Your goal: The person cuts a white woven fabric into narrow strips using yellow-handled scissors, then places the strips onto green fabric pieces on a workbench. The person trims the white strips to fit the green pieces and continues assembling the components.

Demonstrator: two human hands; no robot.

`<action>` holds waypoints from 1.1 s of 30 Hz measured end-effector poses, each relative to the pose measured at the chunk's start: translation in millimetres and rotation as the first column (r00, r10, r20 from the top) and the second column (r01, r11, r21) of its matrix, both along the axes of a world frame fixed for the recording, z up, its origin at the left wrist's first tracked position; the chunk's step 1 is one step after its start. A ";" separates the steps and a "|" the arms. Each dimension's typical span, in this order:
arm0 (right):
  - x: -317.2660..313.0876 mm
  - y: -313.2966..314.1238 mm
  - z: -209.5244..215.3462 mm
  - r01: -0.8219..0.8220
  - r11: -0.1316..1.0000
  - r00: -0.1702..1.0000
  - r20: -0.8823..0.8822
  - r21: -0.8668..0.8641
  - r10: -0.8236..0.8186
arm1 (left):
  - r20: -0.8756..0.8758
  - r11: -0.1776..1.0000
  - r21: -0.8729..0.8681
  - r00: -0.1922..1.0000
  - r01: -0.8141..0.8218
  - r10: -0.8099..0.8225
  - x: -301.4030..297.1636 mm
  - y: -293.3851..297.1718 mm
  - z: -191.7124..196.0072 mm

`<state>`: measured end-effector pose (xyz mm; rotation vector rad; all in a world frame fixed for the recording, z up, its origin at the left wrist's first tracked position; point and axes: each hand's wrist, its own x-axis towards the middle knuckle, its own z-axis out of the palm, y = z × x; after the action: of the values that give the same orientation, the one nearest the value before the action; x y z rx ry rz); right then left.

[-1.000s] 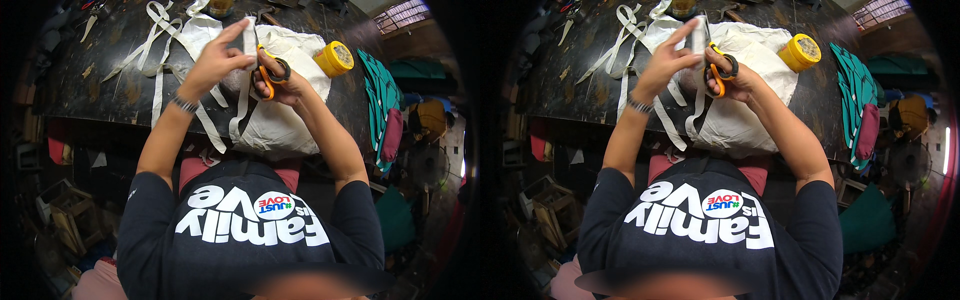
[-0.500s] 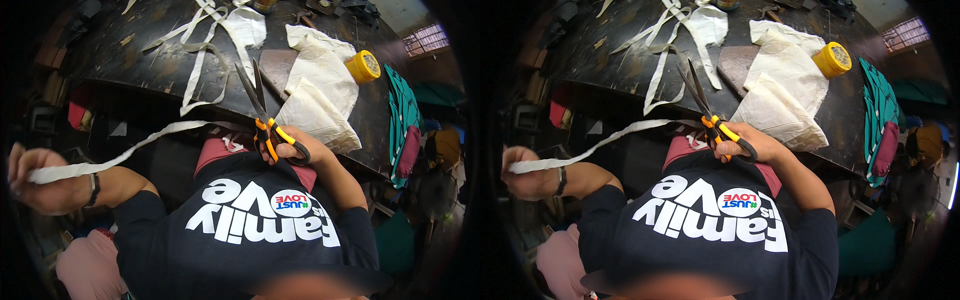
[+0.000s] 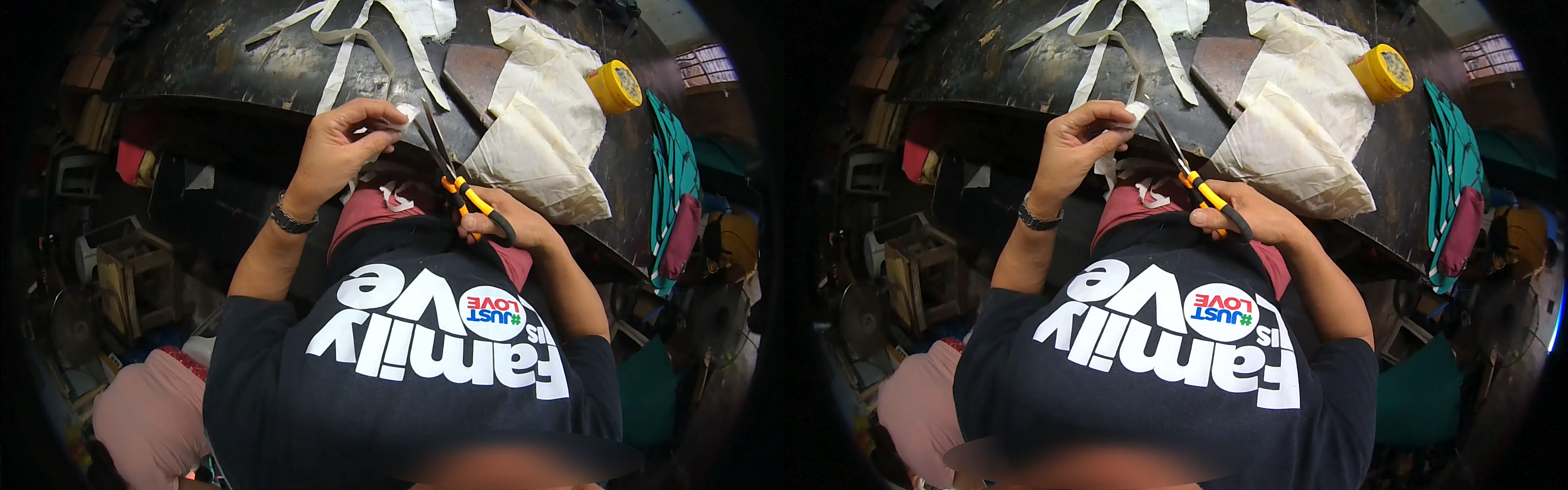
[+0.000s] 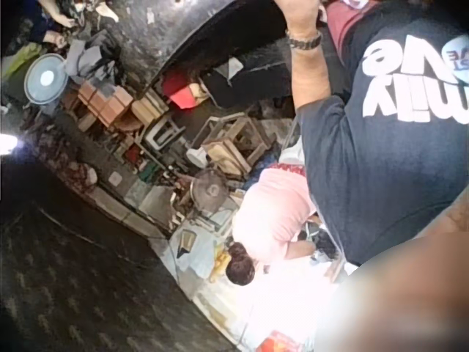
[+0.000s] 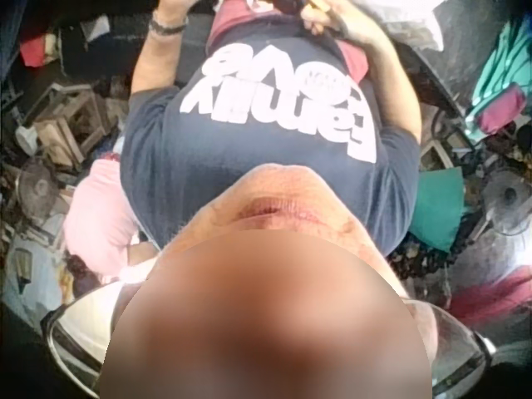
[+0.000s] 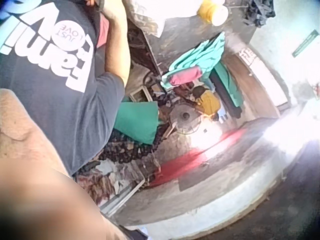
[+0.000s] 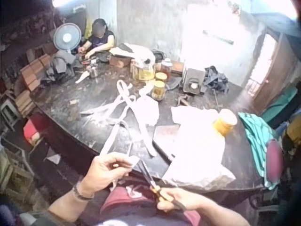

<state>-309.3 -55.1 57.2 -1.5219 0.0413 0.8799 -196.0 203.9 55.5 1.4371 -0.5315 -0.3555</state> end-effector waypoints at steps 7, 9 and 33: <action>-0.7 0.8 -0.1 0.026 0.999 0.999 -0.032 -0.048 -0.028 | 0.060 0.996 0.087 0.998 0.015 -0.020 -7.9 3.8 -8.5; -1.1 1.7 0.1 0.039 0.997 0.998 -0.039 -0.069 -0.042 | 0.054 0.994 0.111 0.998 0.014 -0.020 -8.6 6.0 -8.5; -17.5 4.7 -8.6 0.191 0.979 0.979 -0.063 -0.064 -0.195 | 0.406 0.970 -0.094 0.881 -0.224 0.243 100.7 40.5 93.6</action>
<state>-326.8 -50.4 48.6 -1.5125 0.2632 0.7803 -95.3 244.4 149.1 1.5212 -0.6935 0.1631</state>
